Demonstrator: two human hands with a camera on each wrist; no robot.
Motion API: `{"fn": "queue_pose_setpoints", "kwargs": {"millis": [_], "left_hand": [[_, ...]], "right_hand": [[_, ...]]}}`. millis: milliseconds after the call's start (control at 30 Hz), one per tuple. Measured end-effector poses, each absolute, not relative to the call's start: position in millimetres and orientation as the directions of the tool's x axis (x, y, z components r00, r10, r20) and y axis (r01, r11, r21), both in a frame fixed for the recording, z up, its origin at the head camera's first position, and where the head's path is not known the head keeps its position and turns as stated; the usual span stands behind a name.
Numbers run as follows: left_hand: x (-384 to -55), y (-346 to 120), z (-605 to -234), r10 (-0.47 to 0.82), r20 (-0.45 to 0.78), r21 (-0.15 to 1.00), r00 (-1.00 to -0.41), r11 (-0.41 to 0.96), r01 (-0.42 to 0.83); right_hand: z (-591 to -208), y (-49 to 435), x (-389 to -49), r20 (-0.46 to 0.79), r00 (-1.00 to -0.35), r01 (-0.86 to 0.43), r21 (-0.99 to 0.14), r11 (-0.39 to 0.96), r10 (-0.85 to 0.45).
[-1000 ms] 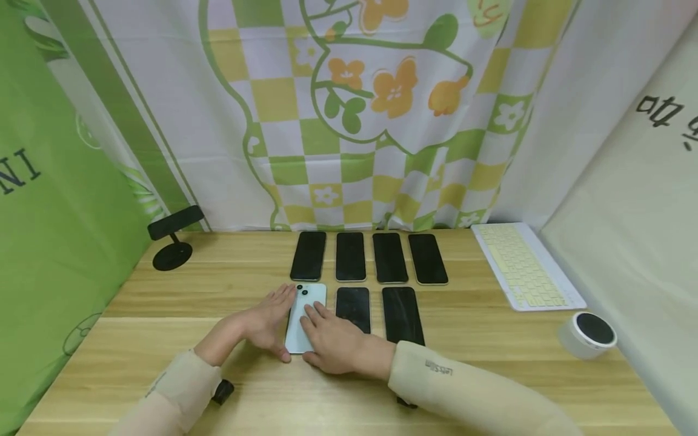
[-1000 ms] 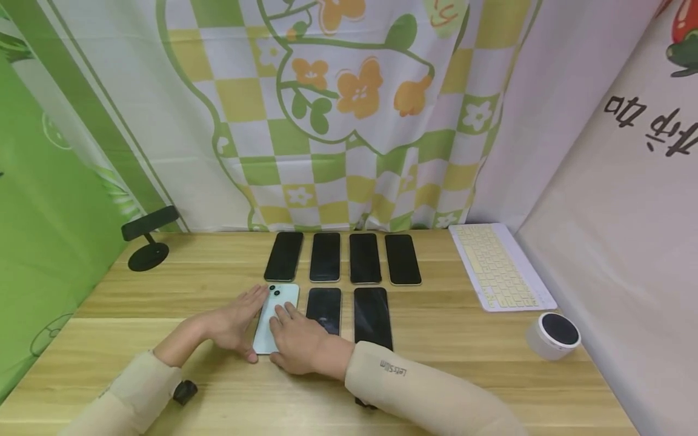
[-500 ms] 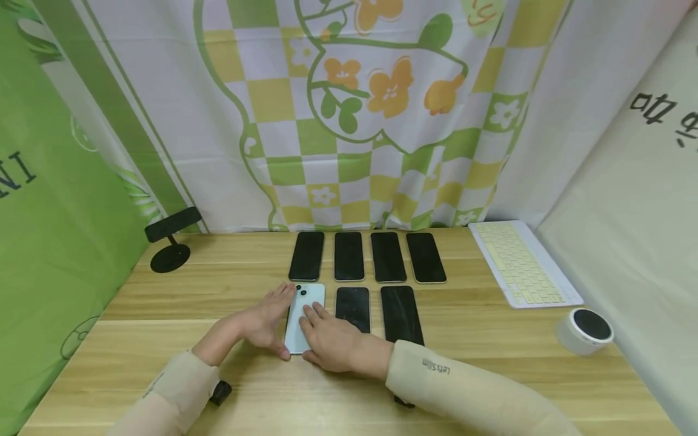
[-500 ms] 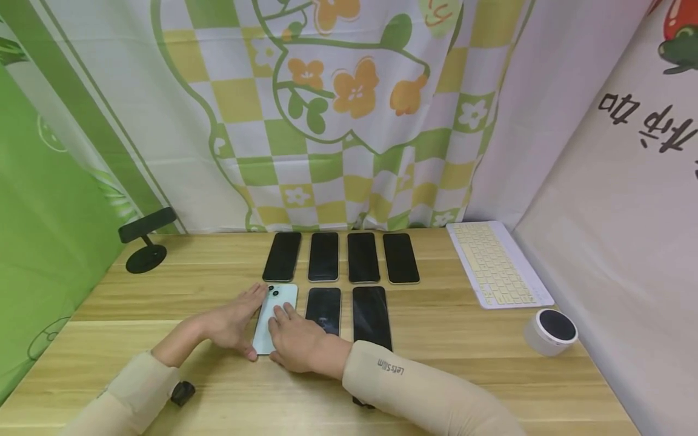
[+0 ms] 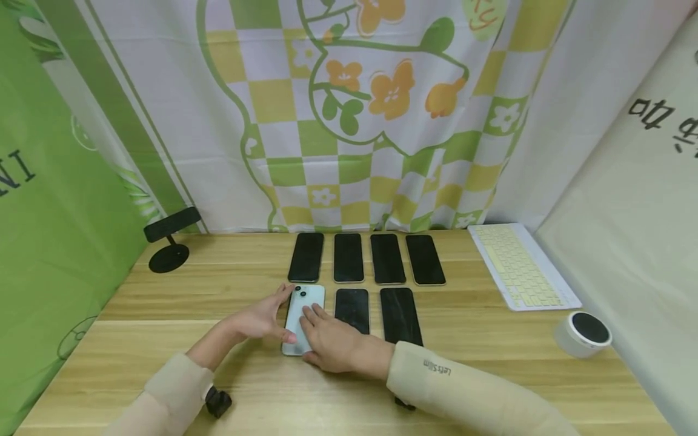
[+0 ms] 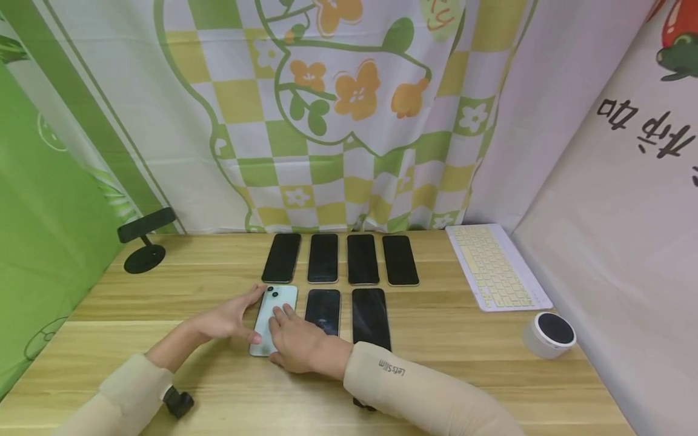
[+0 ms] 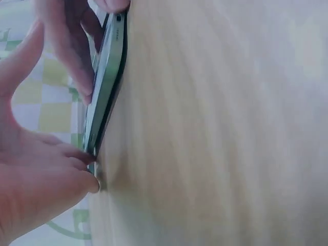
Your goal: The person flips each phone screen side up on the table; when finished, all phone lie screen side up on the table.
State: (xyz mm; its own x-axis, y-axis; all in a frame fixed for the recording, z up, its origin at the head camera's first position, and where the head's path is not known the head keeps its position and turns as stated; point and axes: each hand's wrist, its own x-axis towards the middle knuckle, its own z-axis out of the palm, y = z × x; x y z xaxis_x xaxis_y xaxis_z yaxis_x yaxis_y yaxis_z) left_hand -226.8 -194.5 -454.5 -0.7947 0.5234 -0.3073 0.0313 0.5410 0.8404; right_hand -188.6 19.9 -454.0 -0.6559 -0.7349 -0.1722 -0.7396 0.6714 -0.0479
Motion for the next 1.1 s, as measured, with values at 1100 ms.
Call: {"fn": "queue_pose_setpoints", "kwargs": {"millis": [1100], "left_hand": [[-220.3, -199.7, -467.2, 0.472, -0.173, 0.983, -0.864, 0.035, -0.178]], "right_hand": [[-452.4, 26.5, -198.9, -0.055, -0.642, -0.691, -0.392, 0.608, -0.765]]}}
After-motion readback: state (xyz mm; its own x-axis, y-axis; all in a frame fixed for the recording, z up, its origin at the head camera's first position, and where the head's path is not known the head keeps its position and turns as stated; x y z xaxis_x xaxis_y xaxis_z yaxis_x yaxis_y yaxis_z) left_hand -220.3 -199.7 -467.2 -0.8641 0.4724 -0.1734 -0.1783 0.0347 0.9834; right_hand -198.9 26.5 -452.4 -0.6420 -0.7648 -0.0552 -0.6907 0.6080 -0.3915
